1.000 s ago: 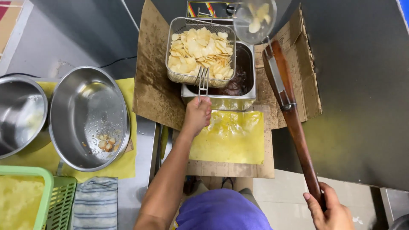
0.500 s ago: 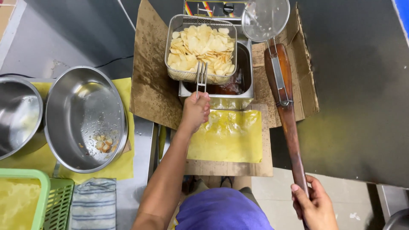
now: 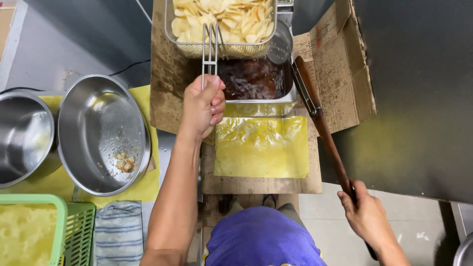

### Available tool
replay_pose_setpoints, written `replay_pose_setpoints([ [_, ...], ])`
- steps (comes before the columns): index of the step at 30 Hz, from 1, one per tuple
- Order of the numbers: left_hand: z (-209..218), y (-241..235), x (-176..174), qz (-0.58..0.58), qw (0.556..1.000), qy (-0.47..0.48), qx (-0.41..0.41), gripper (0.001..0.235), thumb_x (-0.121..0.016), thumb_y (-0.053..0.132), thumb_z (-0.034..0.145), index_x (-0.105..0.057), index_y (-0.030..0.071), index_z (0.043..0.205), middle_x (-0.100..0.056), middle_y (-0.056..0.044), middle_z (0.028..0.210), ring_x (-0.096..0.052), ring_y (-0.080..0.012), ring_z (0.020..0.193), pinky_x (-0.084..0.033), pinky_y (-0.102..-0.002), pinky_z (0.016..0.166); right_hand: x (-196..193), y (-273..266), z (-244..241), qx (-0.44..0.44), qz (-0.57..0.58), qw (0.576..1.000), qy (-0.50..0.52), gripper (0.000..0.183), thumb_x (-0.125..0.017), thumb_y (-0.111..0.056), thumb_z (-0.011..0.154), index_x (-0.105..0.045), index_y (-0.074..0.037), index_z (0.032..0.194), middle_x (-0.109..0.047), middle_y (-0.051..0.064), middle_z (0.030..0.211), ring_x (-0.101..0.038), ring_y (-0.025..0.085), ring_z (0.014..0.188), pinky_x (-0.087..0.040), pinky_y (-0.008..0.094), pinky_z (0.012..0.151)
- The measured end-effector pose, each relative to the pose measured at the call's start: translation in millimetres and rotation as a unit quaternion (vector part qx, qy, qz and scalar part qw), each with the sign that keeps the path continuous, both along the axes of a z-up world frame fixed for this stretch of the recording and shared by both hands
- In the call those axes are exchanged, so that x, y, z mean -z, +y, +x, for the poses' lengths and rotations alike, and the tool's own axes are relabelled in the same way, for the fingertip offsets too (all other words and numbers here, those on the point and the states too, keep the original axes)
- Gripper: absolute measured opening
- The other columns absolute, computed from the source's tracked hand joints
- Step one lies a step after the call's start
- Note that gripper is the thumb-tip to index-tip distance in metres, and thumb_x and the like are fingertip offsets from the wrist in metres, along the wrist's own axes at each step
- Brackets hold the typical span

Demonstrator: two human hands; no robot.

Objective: The person lifts a wire basket of fried chips from a deep fryer and places it into a metal bowl. They then use a long-handled strainer to skim debris from the hot oil. Finally, the person transfers the fried chips from the bowl into a green plastic basket.

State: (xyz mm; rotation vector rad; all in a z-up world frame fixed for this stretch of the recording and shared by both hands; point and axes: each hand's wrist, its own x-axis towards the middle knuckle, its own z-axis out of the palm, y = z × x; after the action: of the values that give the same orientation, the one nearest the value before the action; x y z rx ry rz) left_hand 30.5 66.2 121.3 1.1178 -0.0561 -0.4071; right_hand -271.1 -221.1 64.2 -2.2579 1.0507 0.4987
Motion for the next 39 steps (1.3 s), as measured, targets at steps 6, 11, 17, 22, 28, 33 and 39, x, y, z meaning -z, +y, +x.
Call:
replay_pose_setpoints([
  [6,-5,-1,-17,-0.015,1.0,-0.019,0.018,0.021,-0.061,0.026,0.102,-0.055,0.01,0.09,-0.039,0.003,0.06,-0.031,-0.0031,0.042,-0.021,-0.018,0.03,-3,-24,19,-0.131,-0.118,0.984,0.037,0.035,-0.052,-0.037,0.099,-0.046,-0.02,0.129,-0.076,0.027,0.1,-0.066,0.056,0.094,-0.05,0.059,0.076],
  [11,-4,-8,-15,-0.003,0.999,-0.016,0.028,0.024,-0.062,0.03,0.1,-0.054,0.01,0.09,-0.039,0.003,0.06,-0.032,-0.0034,0.043,-0.02,-0.019,0.031,-27,-34,57,-0.19,-0.184,0.959,0.098,0.033,-0.043,-0.03,0.102,-0.045,-0.018,0.132,-0.075,0.034,0.097,-0.068,0.059,0.091,-0.053,0.059,0.08],
  [17,-2,-11,-9,0.004,0.999,-0.003,0.043,0.023,-0.06,0.028,0.102,-0.054,0.01,0.09,-0.041,0.002,0.06,-0.032,-0.0045,0.043,-0.021,-0.019,0.032,-42,-47,114,-0.28,-0.21,0.916,0.194,0.039,-0.042,-0.026,0.106,-0.04,-0.014,0.142,-0.079,0.025,0.105,-0.078,0.047,0.093,-0.06,0.055,0.08],
  [22,-1,-14,-2,0.021,0.999,0.004,0.043,0.024,-0.059,0.03,0.102,-0.053,0.011,0.089,-0.041,0.002,0.061,-0.033,-0.0053,0.046,-0.021,-0.021,0.034,-92,-49,161,-0.236,-0.087,0.945,0.207,0.033,-0.054,-0.027,0.104,-0.054,-0.011,0.133,-0.072,0.019,0.093,-0.071,0.034,0.076,-0.061,0.043,0.064],
  [28,0,-12,7,0.01,0.999,0.022,0.042,0.022,-0.059,0.028,0.102,-0.053,0.011,0.089,-0.042,0.002,0.06,-0.033,-0.0047,0.045,-0.021,-0.021,0.034,-105,-78,177,-0.105,0.159,0.977,0.092,0.025,-0.062,-0.008,0.104,-0.061,0.01,0.086,-0.053,0.023,0.059,-0.045,0.032,0.044,-0.038,0.042,0.039],
  [33,4,-12,10,0.02,0.998,0.025,0.045,0.023,-0.058,0.027,0.104,-0.053,0.012,0.088,-0.041,0.002,0.061,-0.033,-0.0056,0.046,-0.021,-0.021,0.035,-66,-115,155,-0.028,0.248,0.968,0.029,0.024,-0.064,-0.006,0.104,-0.067,0.015,0.095,-0.046,0.021,0.06,-0.038,0.029,0.046,-0.035,0.041,0.039],
  [39,7,-13,19,0.021,0.998,0.036,0.053,0.022,-0.059,0.029,0.103,-0.053,0.012,0.088,-0.041,0.003,0.061,-0.033,-0.0058,0.046,-0.021,-0.021,0.035,-21,-136,112,0.029,0.382,0.922,-0.062,0.018,-0.061,-0.004,0.102,-0.06,0.009,0.09,-0.056,0.017,0.076,-0.037,0.016,0.047,-0.031,0.032,0.033],
])
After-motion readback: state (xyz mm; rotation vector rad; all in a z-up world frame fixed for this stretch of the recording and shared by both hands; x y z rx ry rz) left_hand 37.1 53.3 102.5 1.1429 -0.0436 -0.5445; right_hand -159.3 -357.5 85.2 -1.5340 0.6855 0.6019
